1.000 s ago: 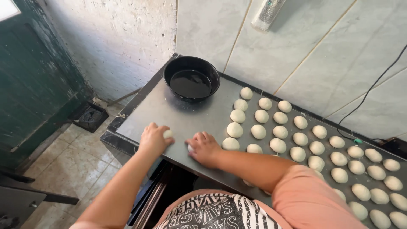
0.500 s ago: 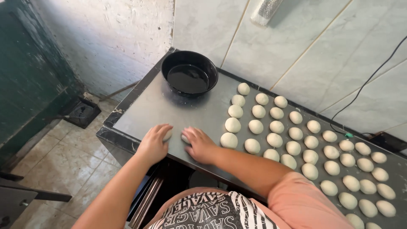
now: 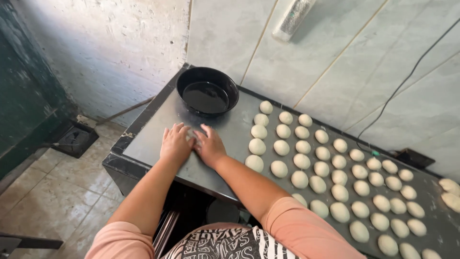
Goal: Shaping small pieces of dough into balls and arranging them on a metal surface
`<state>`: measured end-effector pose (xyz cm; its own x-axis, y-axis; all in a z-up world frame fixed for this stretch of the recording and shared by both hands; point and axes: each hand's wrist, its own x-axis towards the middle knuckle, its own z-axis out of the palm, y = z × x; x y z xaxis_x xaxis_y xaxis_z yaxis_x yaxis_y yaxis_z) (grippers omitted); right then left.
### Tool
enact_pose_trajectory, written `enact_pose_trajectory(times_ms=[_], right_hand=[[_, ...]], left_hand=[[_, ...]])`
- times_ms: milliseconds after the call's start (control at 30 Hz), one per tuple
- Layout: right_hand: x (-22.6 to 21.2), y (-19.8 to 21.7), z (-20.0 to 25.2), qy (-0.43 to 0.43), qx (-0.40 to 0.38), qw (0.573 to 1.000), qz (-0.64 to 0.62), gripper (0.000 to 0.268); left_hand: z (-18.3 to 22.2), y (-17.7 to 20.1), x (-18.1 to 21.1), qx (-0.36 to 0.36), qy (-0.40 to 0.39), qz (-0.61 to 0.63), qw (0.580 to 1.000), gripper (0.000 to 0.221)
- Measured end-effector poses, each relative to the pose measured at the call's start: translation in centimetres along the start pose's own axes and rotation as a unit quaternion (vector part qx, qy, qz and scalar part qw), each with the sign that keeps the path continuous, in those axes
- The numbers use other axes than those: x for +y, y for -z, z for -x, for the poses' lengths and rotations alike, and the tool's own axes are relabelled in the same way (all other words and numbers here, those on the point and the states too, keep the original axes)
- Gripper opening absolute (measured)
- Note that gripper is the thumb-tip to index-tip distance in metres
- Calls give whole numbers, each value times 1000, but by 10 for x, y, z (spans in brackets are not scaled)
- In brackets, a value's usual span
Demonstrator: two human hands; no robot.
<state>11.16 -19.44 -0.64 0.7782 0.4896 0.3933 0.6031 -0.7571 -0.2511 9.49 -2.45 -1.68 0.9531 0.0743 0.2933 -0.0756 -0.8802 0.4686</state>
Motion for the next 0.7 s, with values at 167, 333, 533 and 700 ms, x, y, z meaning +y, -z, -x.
enact_pose_trajectory(times_ms=[167,333,533,700], right_hand=[[-4,38,59,120,-59,991,-19,55],[-13,92,100,63,-129,988,-53,64],[-6,68,77,-22,-160,983,86,102],[-29,50,98,-8,-79,994,-68,36]], left_hand=[[46,43,6,-88,-144,55,984,54],[66,39,3,-60,-139,126,980,53],[65,25,5,26,-31,94,995,84],[58,70,36,-57,-61,21,996,81]])
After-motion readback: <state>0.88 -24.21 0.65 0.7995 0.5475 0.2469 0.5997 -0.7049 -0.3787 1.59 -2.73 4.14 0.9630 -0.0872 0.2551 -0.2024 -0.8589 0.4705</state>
